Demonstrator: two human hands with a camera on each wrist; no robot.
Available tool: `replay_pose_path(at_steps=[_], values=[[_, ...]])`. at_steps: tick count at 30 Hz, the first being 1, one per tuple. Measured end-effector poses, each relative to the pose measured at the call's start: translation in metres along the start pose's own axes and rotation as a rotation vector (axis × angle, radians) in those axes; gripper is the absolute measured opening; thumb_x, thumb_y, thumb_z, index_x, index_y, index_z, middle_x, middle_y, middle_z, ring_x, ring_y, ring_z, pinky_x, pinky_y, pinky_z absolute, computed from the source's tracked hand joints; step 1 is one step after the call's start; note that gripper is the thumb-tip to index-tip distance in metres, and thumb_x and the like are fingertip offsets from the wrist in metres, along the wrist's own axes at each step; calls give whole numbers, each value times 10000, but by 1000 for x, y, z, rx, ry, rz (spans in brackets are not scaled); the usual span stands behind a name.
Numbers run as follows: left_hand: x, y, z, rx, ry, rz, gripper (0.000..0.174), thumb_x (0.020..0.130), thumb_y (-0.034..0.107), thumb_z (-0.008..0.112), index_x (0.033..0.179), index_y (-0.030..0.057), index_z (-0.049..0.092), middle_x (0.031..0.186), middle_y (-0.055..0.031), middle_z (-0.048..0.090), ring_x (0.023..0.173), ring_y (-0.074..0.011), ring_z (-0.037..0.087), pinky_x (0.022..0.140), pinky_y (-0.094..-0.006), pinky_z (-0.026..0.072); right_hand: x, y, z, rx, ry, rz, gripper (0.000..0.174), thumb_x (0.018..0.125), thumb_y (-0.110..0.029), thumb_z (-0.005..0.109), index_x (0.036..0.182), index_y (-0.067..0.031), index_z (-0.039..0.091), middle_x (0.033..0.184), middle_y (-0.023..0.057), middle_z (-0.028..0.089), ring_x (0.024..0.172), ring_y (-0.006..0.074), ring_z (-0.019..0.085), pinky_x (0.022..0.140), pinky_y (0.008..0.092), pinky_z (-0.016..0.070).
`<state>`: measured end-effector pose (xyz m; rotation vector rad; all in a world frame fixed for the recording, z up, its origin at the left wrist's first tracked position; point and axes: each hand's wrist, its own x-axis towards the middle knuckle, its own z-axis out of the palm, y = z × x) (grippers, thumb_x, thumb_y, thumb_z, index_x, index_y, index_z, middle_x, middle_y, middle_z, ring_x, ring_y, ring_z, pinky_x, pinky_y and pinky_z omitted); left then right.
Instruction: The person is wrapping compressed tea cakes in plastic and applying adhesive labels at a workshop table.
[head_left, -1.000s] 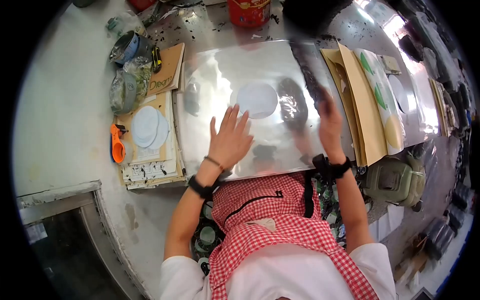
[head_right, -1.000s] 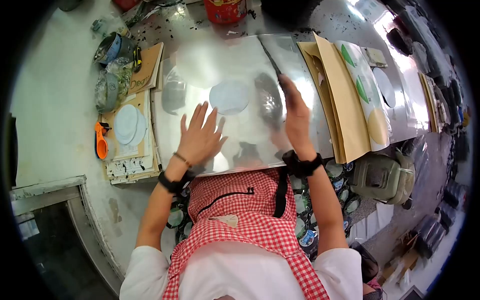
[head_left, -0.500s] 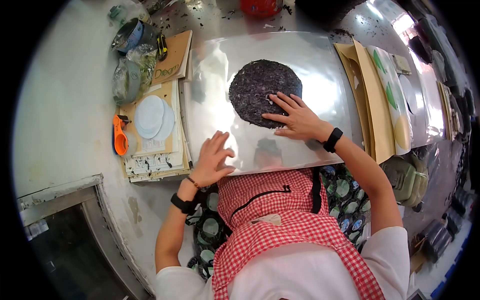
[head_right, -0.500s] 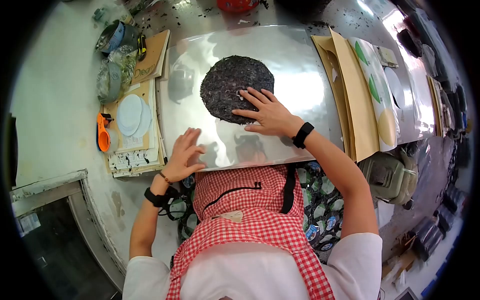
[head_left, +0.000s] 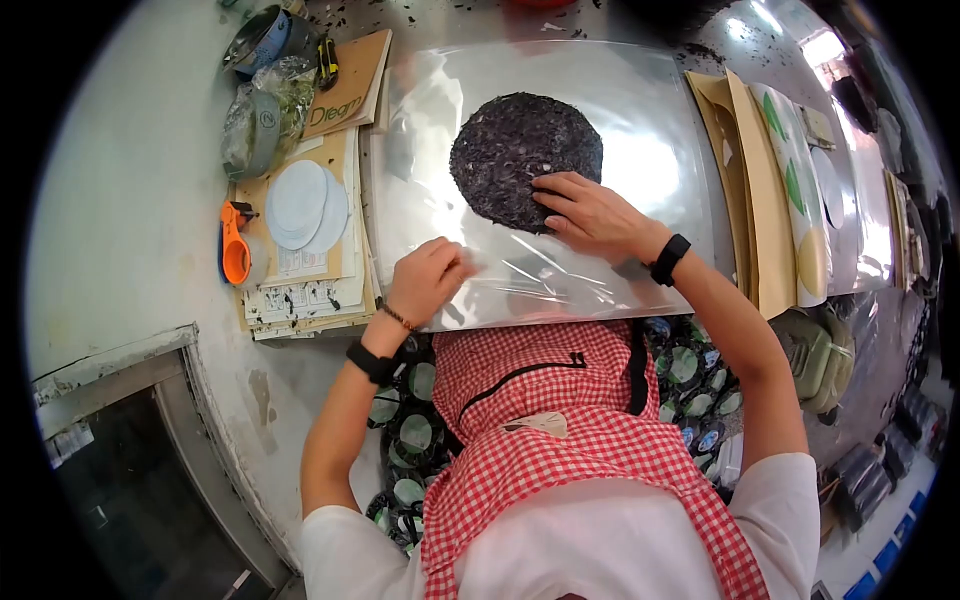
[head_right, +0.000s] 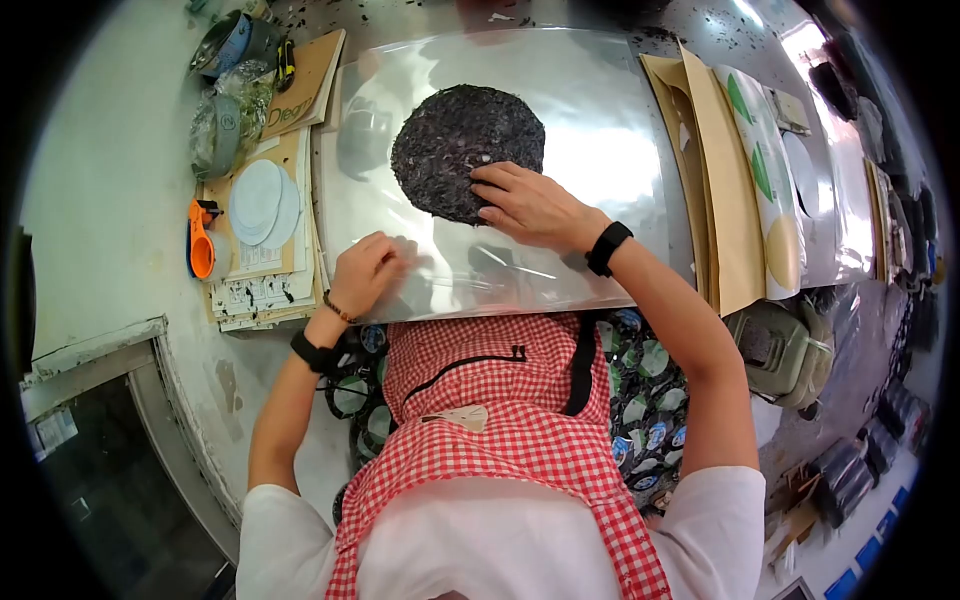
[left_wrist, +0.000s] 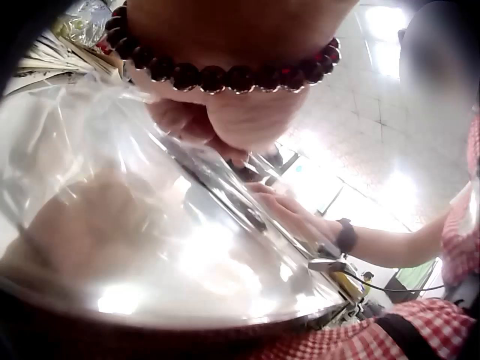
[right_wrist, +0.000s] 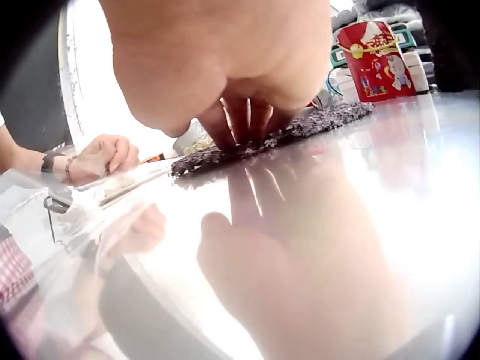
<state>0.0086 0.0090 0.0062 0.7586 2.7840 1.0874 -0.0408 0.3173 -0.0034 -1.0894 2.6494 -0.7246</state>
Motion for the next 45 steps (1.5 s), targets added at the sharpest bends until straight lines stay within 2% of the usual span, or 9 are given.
replay_pose_path(at_steps=[4, 9, 16, 18, 20, 30, 34, 39, 45], values=[[40, -7, -12, 98, -476, 151, 124, 855, 233, 617, 848, 112, 641, 796, -64, 582, 759, -287, 585, 677, -386, 468, 8, -1, -24, 232, -117, 59, 333, 926, -317, 556, 1097, -50, 657, 1413, 190, 440, 1261, 324, 451, 1048, 383, 373], [92, 32, -21, 606, 359, 151, 65, 828, 172, 661, 808, 111, 654, 784, -66, 577, 715, -273, 575, 638, -403, 437, 23, 3, -53, 384, -395, 95, 198, 844, -203, 665, 839, -5, 681, 1350, 193, 515, 1163, 327, 561, 942, 395, 458], [77, 55, 88, 227, 377, 15, 624, 785, 410, 722, 1166, -40, 517, 1174, -235, 538, 1109, -363, 508, 890, -431, 408, 67, 19, -66, 343, -580, 227, 199, 774, -148, 709, 851, 7, 610, 1091, 150, 658, 878, 257, 650, 810, 358, 514], [83, 44, 107, 516, 285, -107, 766, 853, 499, 599, 1326, -77, 420, 1413, -308, 349, 1285, -416, 370, 998, -477, 326, 58, 9, -62, 349, -536, 213, 239, 758, -171, 734, 870, 4, 619, 1054, 136, 653, 942, 268, 629, 827, 348, 499], [85, 43, 111, 491, 179, -209, 781, 893, 488, 513, 1422, -60, 342, 1493, -302, 257, 1392, -384, 243, 1067, -487, 236, 40, -15, -50, -385, 448, -125, 289, 748, -261, 746, 855, -9, 656, 1028, 88, 640, 984, 235, 594, 764, 296, 470], [86, 47, 115, 536, 215, -204, 567, 936, 271, 459, 1428, 6, 366, 1439, -381, 226, 1336, -549, 190, 1077, -595, 156, 20, -38, 31, -498, 506, 522, 603, 840, -334, 650, 1336, -34, 483, 1314, 226, 494, 1222, 365, 449, 1013, 507, 356], [89, 38, 105, -704, 270, -238, 542, 896, 241, 524, 1379, 14, 431, 1421, -338, 275, 1355, -505, 209, 1087, -587, 170, 34, -32, 34, 589, 626, 595, 511, 808, -112, 623, 1302, -53, 504, 1211, 184, 535, 1129, 366, 489, 916, 437, 431], [103, 47, 102, 678, 552, -183, 296, 962, 270, 522, 1083, 4, 569, 1197, -204, 546, 1129, -380, 480, 962, -417, 392, 49, -26, 45, -238, 809, 471, 368, 771, -129, 664, 1113, -28, 570, 996, 137, 553, 939, 333, 516, 828, 441, 434], [112, 42, 95, 104, 353, -232, 266, 938, 245, 536, 1094, 38, 595, 1088, -194, 540, 1024, -406, 483, 891, -478, 395, 47, -14, 31, 215, 611, 560, 385, 744, -153, 696, 1077, -25, 549, 1095, 180, 529, 1034, 374, 487, 901, 455, 409]])
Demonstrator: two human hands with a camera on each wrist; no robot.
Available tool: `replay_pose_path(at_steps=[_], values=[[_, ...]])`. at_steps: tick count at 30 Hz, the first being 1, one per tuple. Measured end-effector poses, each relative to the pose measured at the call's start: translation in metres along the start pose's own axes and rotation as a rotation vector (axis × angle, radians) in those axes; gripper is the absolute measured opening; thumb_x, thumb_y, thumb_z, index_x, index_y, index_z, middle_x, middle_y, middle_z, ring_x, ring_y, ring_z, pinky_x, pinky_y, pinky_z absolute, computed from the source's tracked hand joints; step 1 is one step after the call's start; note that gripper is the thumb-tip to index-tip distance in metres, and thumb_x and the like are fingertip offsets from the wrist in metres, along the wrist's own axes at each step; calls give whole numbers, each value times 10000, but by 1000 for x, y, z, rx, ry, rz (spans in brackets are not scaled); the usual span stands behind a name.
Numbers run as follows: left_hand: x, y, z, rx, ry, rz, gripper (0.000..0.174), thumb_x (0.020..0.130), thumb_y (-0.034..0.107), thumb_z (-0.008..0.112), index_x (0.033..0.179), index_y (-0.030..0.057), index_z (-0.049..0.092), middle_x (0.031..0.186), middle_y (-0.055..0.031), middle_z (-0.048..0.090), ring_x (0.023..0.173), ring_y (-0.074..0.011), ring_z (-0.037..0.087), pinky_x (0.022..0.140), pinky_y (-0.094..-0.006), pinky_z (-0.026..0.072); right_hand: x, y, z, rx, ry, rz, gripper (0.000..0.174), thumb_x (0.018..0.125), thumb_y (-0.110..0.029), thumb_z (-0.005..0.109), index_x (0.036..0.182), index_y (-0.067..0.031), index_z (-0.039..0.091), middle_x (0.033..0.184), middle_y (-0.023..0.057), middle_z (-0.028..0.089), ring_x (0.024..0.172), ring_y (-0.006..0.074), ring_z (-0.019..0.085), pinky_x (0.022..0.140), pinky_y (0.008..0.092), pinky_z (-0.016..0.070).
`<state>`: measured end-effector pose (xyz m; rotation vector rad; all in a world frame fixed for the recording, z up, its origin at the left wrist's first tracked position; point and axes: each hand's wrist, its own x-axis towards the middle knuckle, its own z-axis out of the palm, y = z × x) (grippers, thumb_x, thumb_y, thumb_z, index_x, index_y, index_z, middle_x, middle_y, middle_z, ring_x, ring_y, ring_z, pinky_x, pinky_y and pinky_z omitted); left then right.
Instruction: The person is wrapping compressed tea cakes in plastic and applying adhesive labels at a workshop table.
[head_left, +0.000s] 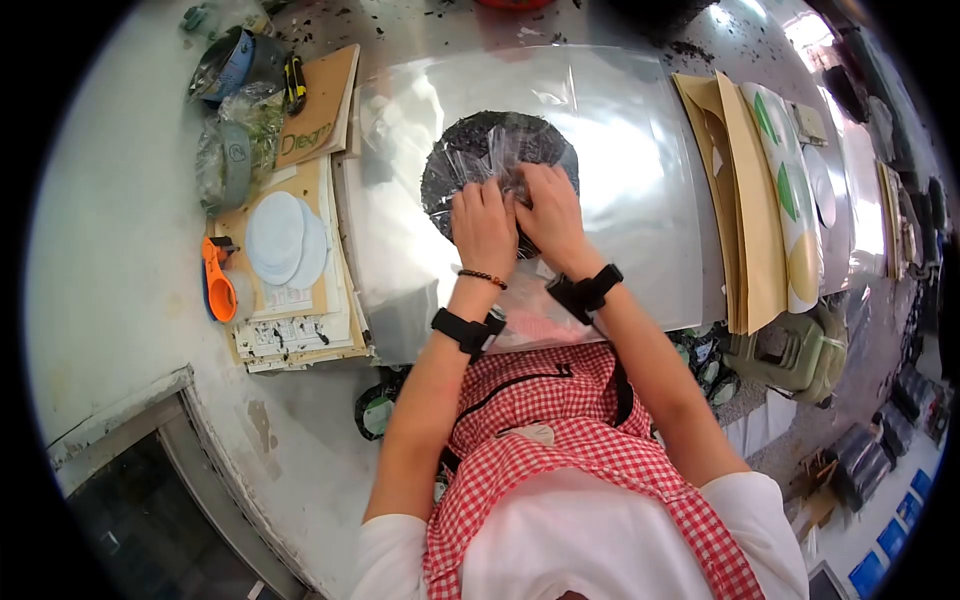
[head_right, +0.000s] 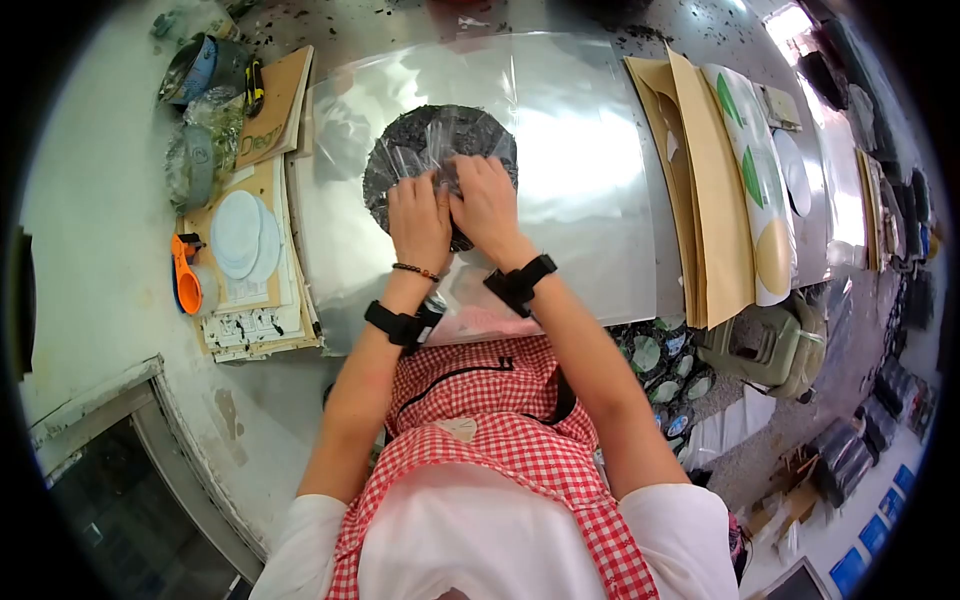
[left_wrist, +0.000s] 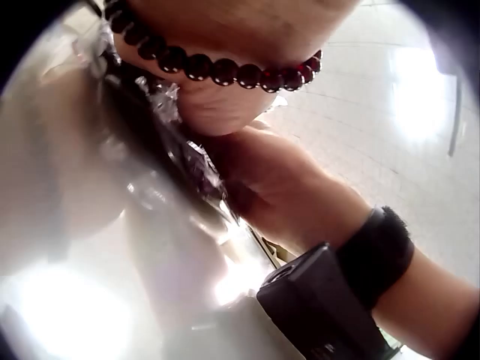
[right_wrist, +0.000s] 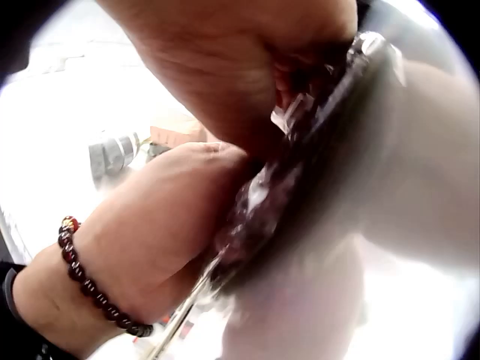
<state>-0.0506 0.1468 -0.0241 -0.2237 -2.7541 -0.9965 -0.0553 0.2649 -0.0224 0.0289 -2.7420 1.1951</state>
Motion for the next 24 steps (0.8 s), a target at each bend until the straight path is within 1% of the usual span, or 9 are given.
replay_pose_path(at_steps=[5, 8, 11, 13, 14, 16, 19, 21, 24], values=[[19, -29, -12, 297, 60, 406, 267, 903, 225, 574, 1084, 30, 603, 1163, -253, 509, 1090, -444, 471, 934, -517, 374, 22, 10, -16, -447, 206, -493, 502, 707, -153, 726, 1134, -20, 497, 1087, 195, 554, 1042, 365, 506, 873, 415, 437], [13, -32, -5, -137, -72, 196, 339, 884, 243, 610, 1124, 5, 582, 1257, -266, 487, 1183, -432, 457, 978, -507, 360, 28, 24, -13, 101, -166, -281, 532, 682, -202, 762, 1133, -35, 533, 1115, 176, 564, 1015, 355, 513, 868, 421, 435], [23, -29, -14, -348, -198, -31, 386, 852, 260, 647, 1139, 10, 584, 1229, -234, 506, 1157, -406, 482, 955, -485, 386, 38, 27, -16, -66, -317, -350, 577, 679, -205, 767, 1173, -34, 524, 1119, 166, 566, 1008, 351, 516, 874, 432, 432], [36, -23, -30, 234, -142, 334, 383, 835, 256, 660, 1125, 15, 593, 1210, -228, 516, 1128, -398, 503, 922, -470, 420, 48, 21, -23, -244, -323, -465, 606, 670, -222, 776, 1192, -39, 529, 1135, 155, 570, 1015, 331, 521, 868, 433, 430], [44, -18, -38, 285, 96, 520, 379, 818, 246, 677, 1112, 19, 602, 1193, -221, 527, 1081, -392, 521, 885, -456, 445, 55, 17, -26, -274, -203, -595, 611, 667, -235, 778, 1194, -42, 538, 1131, 143, 575, 1017, 317, 524, 863, 434, 428], [43, -36, -27, 131, 10, 492, 403, 813, 253, 687, 1125, 15, 595, 1180, -217, 529, 1061, -388, 522, 879, -453, 445, 62, 20, -24, -301, -79, -724, 615, 664, -248, 780, 1197, -44, 547, 1127, 132, 579, 1020, 303, 527, 858, 434, 426], [39, -43, -21, -88, -114, 400, 465, 789, 289, 724, 1124, 3, 576, 1144, -209, 537, 1017, -374, 531, 863, -440, 448, 69, 27, -18, 34, -209, -513, 604, 654, -287, 787, 1166, -53, 569, 1114, 138, 572, 1046, 300, 525, 885, 438, 418], [39, -38, -26, -250, -318, 2, 505, 768, 338, 745, 1094, -3, 564, 1194, -220, 518, 1075, -373, 516, 896, -447, 435, 68, 29, -23, -81, -506, -361, 632, 639, -275, 799, 1185, -63, 563, 1116, 158, 557, 1074, 320, 517, 946, 448, 392], [59, -36, -29, 26, -12, 393, 483, 737, 381, 765, 1016, 28, 589, 1203, -202, 500, 1124, -362, 485, 908, -460, 418, 71, 35, -26, -125, -610, -405, 646, 632, -264, 803, 1202, -79, 563, 1148, 144, 546, 1092, 324, 509, 970, 429, 379]])
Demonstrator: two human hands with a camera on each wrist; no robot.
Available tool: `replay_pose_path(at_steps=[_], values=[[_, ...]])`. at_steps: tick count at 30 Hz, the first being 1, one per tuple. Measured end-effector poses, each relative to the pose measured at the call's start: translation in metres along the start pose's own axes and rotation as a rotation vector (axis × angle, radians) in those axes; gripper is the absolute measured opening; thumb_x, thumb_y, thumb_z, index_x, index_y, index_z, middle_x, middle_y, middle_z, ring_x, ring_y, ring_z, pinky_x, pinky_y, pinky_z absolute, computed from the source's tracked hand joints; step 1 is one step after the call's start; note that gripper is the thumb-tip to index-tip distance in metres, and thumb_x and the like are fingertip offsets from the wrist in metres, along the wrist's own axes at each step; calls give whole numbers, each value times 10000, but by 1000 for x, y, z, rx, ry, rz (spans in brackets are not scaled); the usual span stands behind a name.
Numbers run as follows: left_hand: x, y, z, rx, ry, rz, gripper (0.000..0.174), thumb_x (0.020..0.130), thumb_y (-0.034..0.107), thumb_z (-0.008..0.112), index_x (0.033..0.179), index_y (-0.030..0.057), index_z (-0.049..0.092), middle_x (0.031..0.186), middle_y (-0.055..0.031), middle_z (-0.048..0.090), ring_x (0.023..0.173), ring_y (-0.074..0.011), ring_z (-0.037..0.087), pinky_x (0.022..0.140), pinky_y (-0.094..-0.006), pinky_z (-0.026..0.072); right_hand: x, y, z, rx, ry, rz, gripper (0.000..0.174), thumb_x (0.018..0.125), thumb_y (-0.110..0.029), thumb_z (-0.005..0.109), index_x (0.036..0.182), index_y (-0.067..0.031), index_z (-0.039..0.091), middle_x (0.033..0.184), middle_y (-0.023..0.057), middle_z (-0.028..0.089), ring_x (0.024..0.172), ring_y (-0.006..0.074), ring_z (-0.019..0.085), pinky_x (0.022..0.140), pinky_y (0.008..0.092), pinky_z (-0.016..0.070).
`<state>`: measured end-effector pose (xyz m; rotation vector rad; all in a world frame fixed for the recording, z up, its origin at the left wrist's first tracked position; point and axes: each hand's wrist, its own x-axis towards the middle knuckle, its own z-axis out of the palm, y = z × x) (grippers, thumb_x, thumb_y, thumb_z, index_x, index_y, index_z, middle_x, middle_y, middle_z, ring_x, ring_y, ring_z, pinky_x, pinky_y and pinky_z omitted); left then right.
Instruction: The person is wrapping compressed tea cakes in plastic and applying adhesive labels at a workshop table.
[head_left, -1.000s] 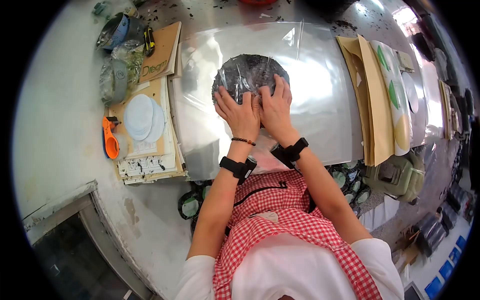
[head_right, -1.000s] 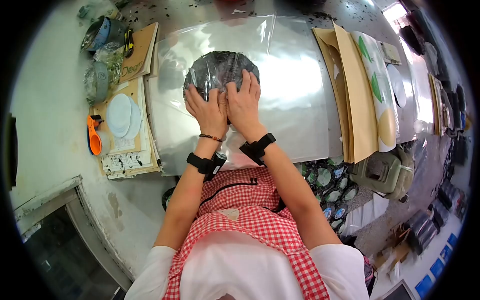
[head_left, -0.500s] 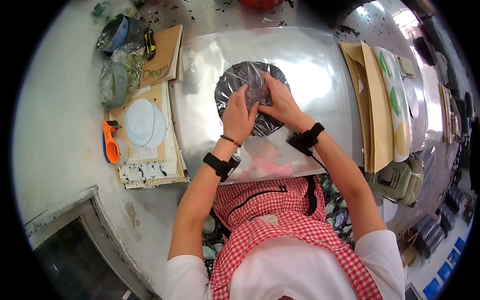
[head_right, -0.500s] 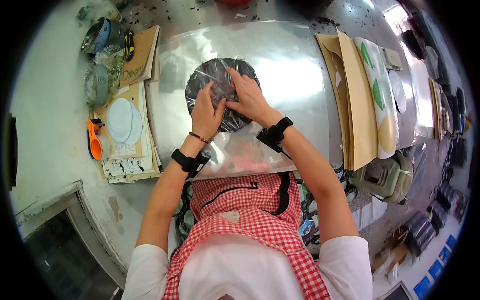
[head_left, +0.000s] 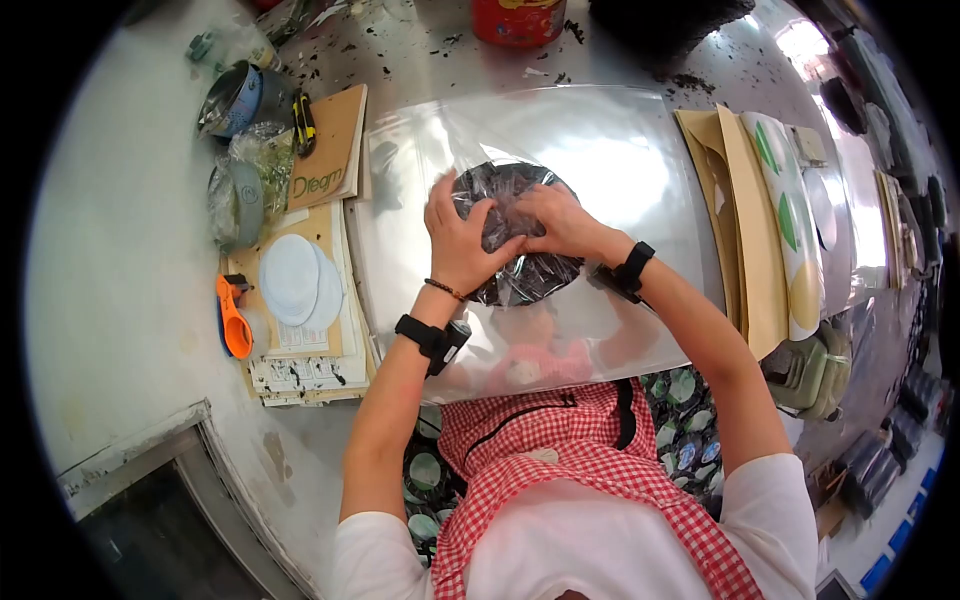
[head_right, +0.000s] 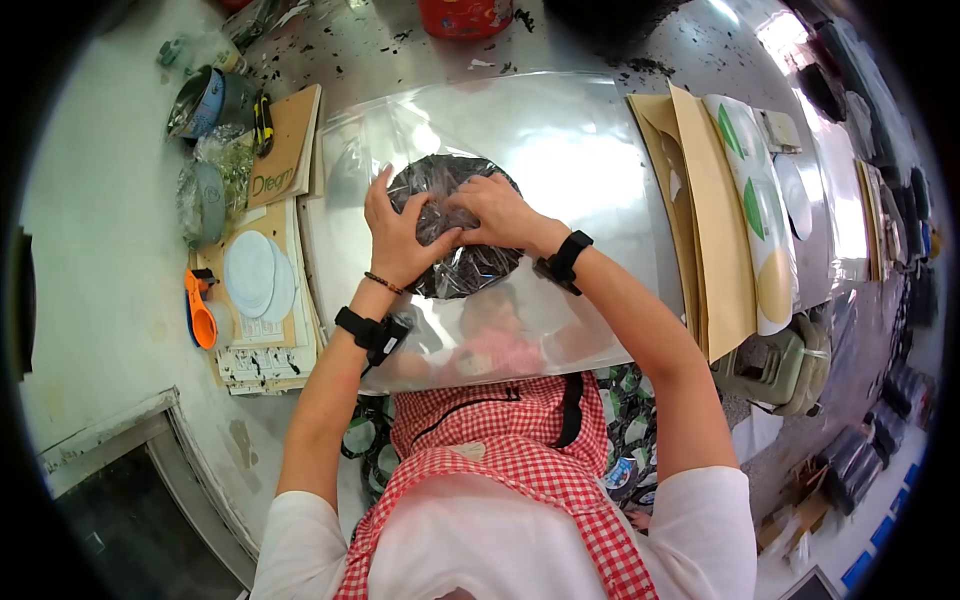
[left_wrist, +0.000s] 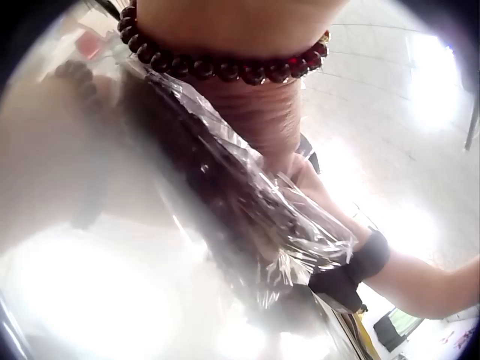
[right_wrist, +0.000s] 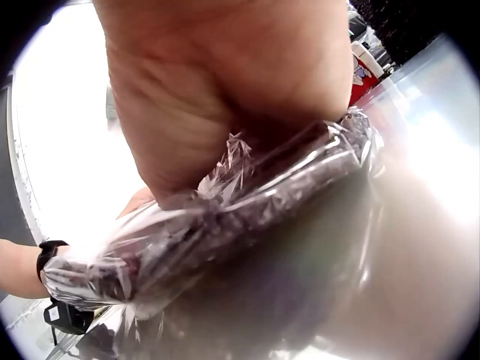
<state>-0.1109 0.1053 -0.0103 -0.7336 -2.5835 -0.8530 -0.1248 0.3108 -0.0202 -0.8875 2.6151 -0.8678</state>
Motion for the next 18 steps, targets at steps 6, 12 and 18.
replay_pose_path(at_steps=[6, 12, 18], values=[[-11, -15, 14, -348, -304, -186, 460, 692, 312, 816, 995, 38, 606, 1168, -219, 508, 1093, -387, 495, 915, -433, 434, 4, -2, 7, 180, 396, -51, 527, 665, -253, 783, 1141, -123, 596, 1157, 89, 539, 1144, 293, 471, 974, 424, 367], [7, -8, 11, -198, 190, -64, 543, 654, 314, 838, 1056, 27, 613, 1096, -165, 598, 1031, -358, 567, 936, -399, 448, -1, 4, 5, 11, 79, -4, 602, 653, -246, 782, 1203, -146, 559, 1278, 97, 496, 1208, 295, 439, 1023, 461, 347], [-6, -19, 16, -282, -103, -100, 583, 645, 295, 842, 1102, 22, 602, 1246, -192, 575, 1095, -355, 572, 952, -407, 447, 6, -3, 7, 72, 303, 12, 585, 680, -258, 765, 1207, -135, 542, 1271, 59, 510, 1205, 316, 439, 1024, 456, 354]])
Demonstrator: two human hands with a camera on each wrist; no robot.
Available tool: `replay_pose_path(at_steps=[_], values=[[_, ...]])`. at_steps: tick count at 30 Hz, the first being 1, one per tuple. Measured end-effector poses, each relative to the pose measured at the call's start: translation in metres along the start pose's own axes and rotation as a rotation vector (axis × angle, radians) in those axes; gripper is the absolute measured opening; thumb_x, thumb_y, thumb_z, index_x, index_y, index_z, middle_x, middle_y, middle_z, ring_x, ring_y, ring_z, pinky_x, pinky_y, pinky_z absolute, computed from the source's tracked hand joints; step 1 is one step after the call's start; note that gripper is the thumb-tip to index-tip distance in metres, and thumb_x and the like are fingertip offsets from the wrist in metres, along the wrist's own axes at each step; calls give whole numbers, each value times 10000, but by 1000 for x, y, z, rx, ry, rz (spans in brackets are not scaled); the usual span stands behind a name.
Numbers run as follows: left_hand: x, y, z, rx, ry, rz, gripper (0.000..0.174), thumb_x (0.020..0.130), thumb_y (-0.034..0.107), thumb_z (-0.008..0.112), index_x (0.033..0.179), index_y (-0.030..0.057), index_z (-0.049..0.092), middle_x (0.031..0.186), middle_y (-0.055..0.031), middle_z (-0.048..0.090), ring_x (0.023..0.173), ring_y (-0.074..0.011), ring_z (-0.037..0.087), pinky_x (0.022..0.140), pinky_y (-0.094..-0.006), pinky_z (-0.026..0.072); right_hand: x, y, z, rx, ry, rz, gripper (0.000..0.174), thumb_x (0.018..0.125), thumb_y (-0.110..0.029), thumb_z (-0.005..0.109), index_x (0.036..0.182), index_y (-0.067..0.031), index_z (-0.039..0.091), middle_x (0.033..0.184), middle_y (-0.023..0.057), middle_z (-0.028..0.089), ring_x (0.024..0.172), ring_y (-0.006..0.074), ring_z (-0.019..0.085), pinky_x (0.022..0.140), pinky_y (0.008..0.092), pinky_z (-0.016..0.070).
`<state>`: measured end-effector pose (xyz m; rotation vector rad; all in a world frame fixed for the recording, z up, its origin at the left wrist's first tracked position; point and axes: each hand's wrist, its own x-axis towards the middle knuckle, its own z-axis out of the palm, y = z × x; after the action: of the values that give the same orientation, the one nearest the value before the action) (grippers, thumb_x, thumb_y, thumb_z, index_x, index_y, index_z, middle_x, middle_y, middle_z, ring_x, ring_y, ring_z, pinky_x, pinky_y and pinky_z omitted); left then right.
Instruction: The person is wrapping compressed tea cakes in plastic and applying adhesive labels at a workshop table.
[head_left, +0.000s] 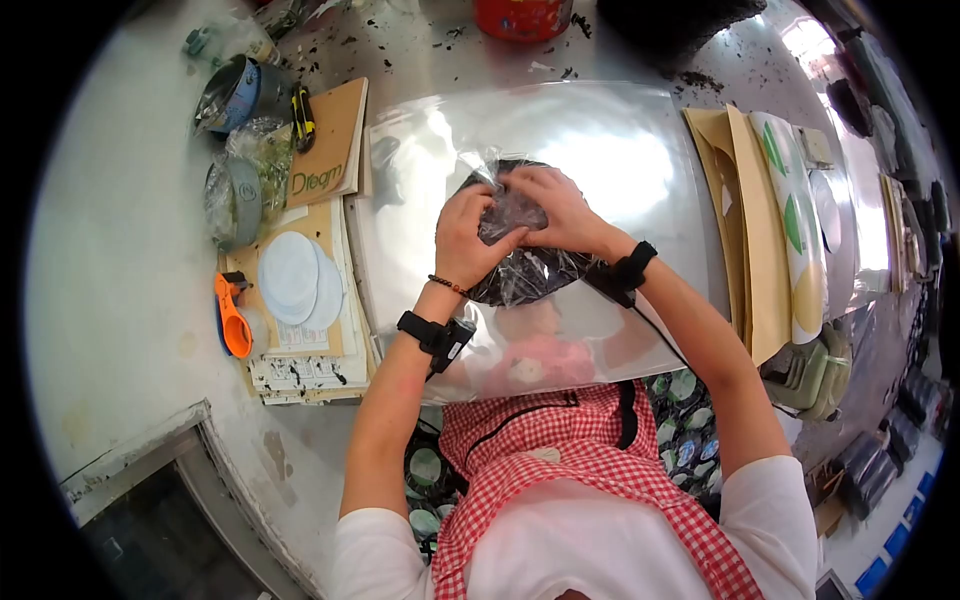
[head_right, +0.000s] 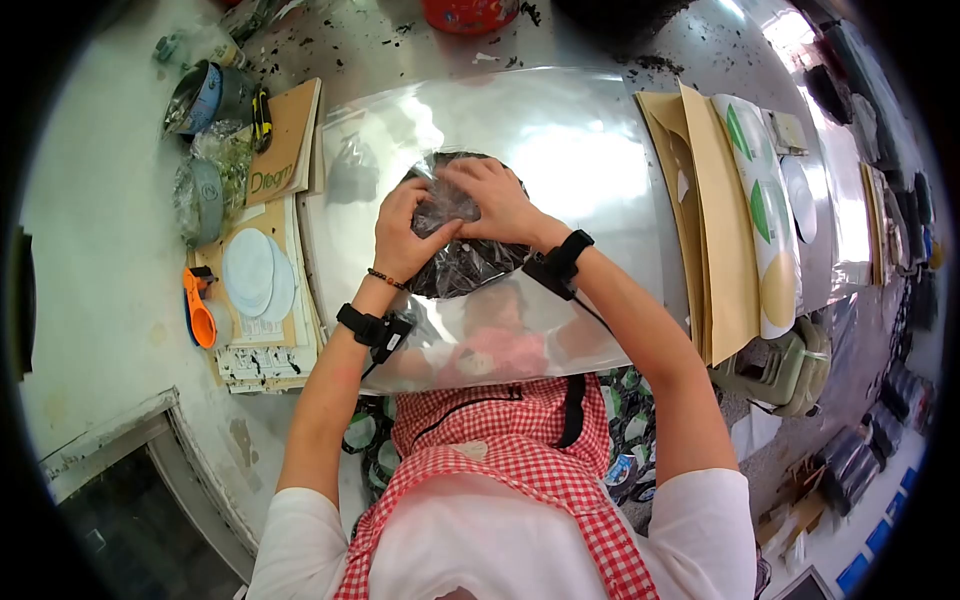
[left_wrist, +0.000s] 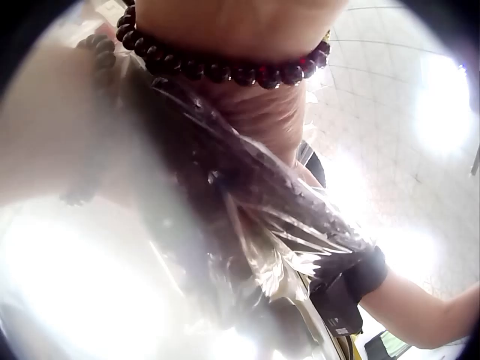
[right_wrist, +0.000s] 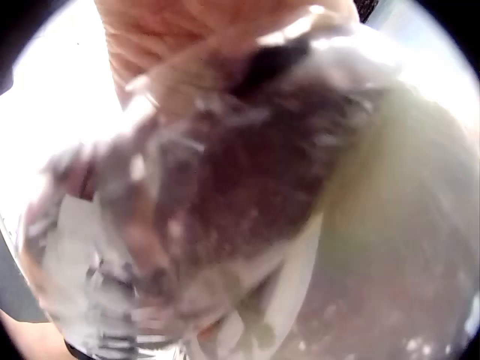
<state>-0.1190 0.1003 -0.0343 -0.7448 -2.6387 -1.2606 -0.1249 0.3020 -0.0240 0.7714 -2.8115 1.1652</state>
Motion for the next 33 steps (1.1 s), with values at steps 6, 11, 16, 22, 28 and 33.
replay_pose_path(at_steps=[6, 11, 16, 22, 28, 33], values=[[19, -5, -4, 33, -5, 174, 832, 643, 243, 831, 1352, 60, 435, 1257, -157, 562, 1137, -338, 567, 941, -409, 459, -5, -1, -2, 64, 14, -34, 580, 668, -265, 767, 1167, -96, 523, 1315, 92, 475, 1221, 331, 420, 1001, 449, 364], [4, 1, -1, 104, -54, 85, 749, 709, 259, 775, 1363, 95, 448, 1285, -141, 537, 1187, -299, 527, 1022, -424, 338, -8, -4, 1, 3, 85, -36, 526, 695, -261, 740, 1137, -77, 523, 1278, 104, 485, 1200, 324, 428, 950, 448, 379], [-2, 36, 18, 177, 1, -190, 462, 953, 335, 481, 1382, 162, 485, 1274, -106, 491, 1218, -274, 435, 1061, -488, 213, -10, -6, 2, -288, -37, -210, 520, 715, -267, 722, 1144, -54, 518, 1261, 129, 483, 1174, 317, 441, 925, 446, 385], [-3, 31, 32, 331, 106, -84, 399, 905, 188, 522, 1301, 169, 556, 1377, -83, 441, 1277, -295, 398, 1083, -574, 193, -27, -10, -25, 71, -78, -121, 545, 793, -302, 689, 1191, 25, 511, 1280, 167, 490, 1223, 352, 431, 1024, 444, 359], [-15, 56, 22, 431, -127, 18, 385, 909, 237, 518, 1290, 243, 577, 1430, -73, 458, 1350, -342, 345, 1076, -607, 209, -95, -66, -7, -253, -6, -33, 707, 811, -405, 678, 1243, 113, 464, 1339, 265, 462, 1274, 393, 419, 1087, 452, 326], [-18, 50, 38, 553, -174, 49, 370, 959, 314, 467, 1306, 257, 579, 1486, -73, 396, 1384, -361, 303, 1081, -632, 181, -106, -29, -22, -38, 36, -206, 556, 869, -407, 623, 1190, 36, 525, 1216, 231, 548, 1153, 352, 521, 1019, 409, 400]])
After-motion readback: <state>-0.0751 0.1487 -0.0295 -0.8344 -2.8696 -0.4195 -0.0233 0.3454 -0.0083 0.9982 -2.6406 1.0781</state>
